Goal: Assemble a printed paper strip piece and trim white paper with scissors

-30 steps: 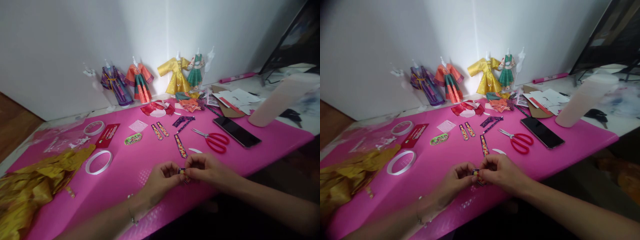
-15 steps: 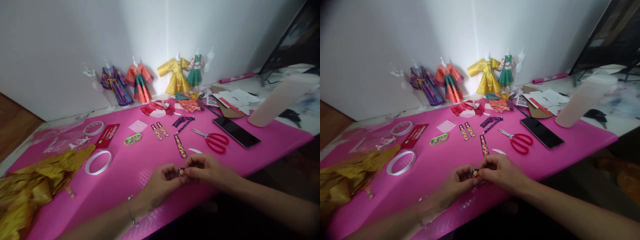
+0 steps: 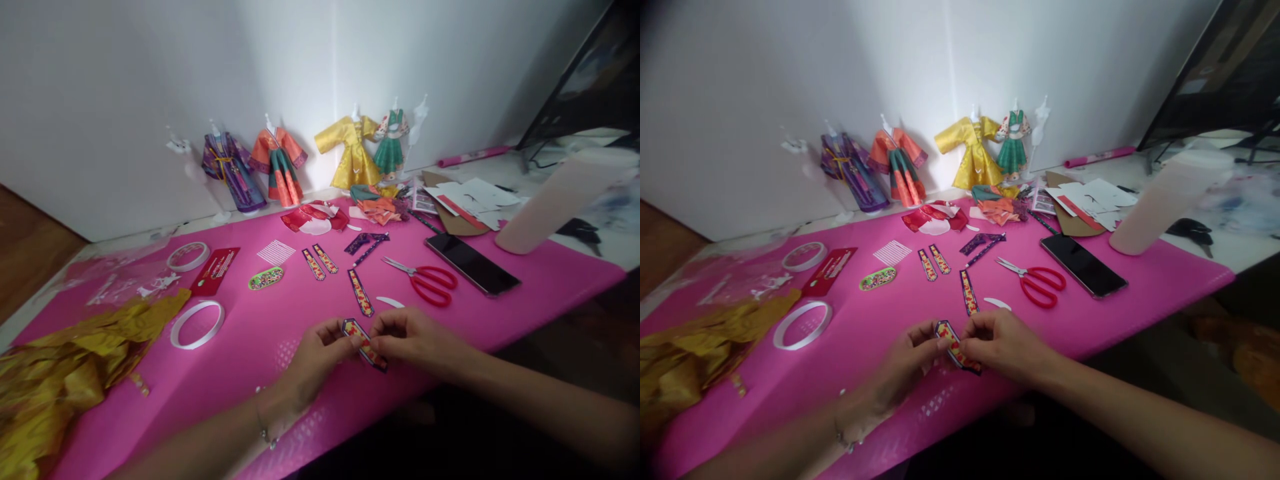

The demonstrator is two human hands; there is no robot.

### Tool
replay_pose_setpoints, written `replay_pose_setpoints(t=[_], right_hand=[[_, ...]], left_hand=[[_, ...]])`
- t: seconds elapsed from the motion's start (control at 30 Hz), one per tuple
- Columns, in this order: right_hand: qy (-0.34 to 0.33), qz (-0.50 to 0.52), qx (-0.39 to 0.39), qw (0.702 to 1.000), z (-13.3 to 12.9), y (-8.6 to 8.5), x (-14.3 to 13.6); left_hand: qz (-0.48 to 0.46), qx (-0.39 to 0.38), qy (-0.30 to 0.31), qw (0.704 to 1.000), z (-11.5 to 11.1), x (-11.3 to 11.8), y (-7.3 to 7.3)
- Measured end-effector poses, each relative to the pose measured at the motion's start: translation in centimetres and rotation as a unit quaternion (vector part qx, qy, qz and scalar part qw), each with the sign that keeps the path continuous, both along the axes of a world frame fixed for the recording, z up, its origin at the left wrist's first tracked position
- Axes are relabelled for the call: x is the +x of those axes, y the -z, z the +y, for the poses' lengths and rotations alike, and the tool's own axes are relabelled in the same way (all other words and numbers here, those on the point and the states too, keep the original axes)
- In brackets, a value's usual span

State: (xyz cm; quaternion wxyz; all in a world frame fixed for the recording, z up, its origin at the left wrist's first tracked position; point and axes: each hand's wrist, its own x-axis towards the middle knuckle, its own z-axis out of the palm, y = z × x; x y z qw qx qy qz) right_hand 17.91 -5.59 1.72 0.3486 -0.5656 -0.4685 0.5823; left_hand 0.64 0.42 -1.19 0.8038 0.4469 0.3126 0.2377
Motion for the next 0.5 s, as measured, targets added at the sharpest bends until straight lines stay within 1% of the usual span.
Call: replay_pose_setpoints(t=[0.3,0.5], right_hand=[[-0.018,-0.009,-0.002,1.0,-0.21,0.58,-0.21],[-0.022,-0.022,0.0,1.0,-0.14,0.47,-0.25]], left_hand=[[0.019,0.016,-0.018,1.0,0.24,-0.1,0.35],[0.016,0.011,-0.009,1.0,0.19,-0.05,0.52]])
